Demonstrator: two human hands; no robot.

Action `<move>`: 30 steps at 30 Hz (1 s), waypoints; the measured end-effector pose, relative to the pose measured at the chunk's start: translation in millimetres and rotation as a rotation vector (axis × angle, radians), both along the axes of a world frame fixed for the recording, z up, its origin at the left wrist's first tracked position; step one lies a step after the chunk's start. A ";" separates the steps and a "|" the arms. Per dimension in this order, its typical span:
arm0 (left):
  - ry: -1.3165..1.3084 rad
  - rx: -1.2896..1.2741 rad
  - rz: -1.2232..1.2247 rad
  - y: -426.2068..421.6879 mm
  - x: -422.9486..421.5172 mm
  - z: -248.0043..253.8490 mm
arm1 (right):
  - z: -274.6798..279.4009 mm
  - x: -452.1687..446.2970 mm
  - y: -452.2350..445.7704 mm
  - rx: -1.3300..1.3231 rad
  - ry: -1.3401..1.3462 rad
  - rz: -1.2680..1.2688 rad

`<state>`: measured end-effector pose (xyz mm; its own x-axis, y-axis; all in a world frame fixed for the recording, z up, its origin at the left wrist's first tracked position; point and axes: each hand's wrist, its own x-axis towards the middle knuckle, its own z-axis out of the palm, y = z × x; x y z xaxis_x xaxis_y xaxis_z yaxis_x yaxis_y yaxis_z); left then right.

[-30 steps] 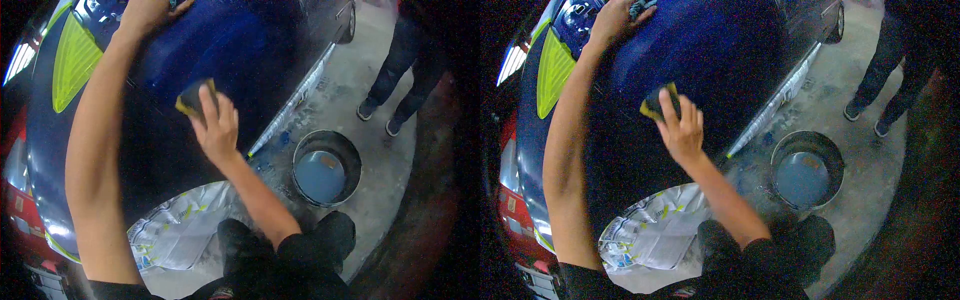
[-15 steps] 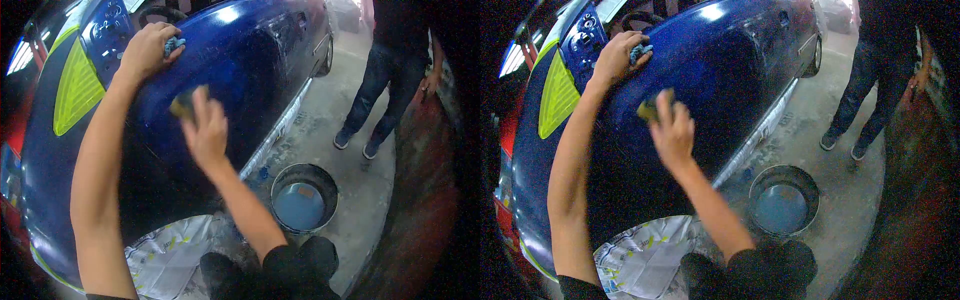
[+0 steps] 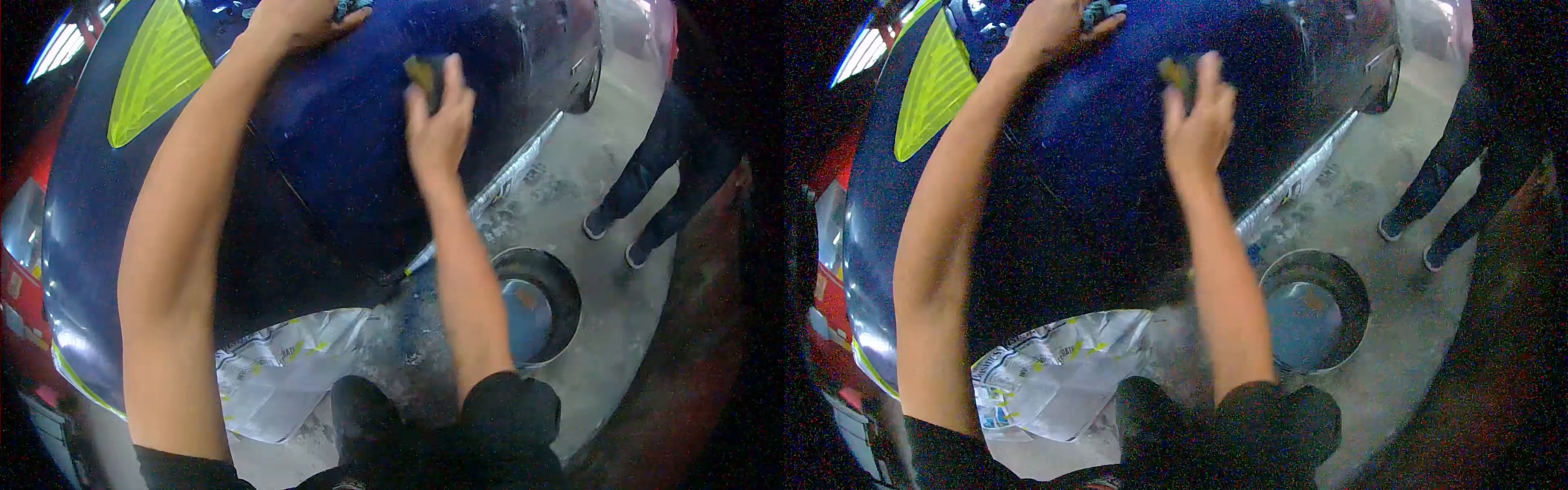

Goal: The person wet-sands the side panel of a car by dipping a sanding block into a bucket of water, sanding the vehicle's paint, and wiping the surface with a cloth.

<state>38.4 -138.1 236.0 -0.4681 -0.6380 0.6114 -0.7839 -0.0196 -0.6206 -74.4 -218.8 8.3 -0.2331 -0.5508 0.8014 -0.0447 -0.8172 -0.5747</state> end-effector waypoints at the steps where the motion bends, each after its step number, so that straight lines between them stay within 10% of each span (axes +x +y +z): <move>1: 0.016 0.017 0.009 2.2 -3.4 -0.2 | 9.1 -2.4 -22.6 0.071 -0.040 -0.014; 8: 0.016 0.033 0.035 -1.6 -1.7 2.0 | -53.5 28.1 145.4 -0.161 0.123 0.125; 15: 0.019 0.034 0.057 3.0 -6.7 -2.2 | 34.3 -6.1 -27.8 0.173 -0.028 0.051; 22: 0.054 0.021 0.038 2.3 -7.9 -4.3 | -124.5 35.9 134.1 -0.135 0.032 0.095; 30: 0.073 0.066 0.047 7.0 -16.0 -3.6 | -36.6 0.6 -27.9 0.230 -0.108 -0.025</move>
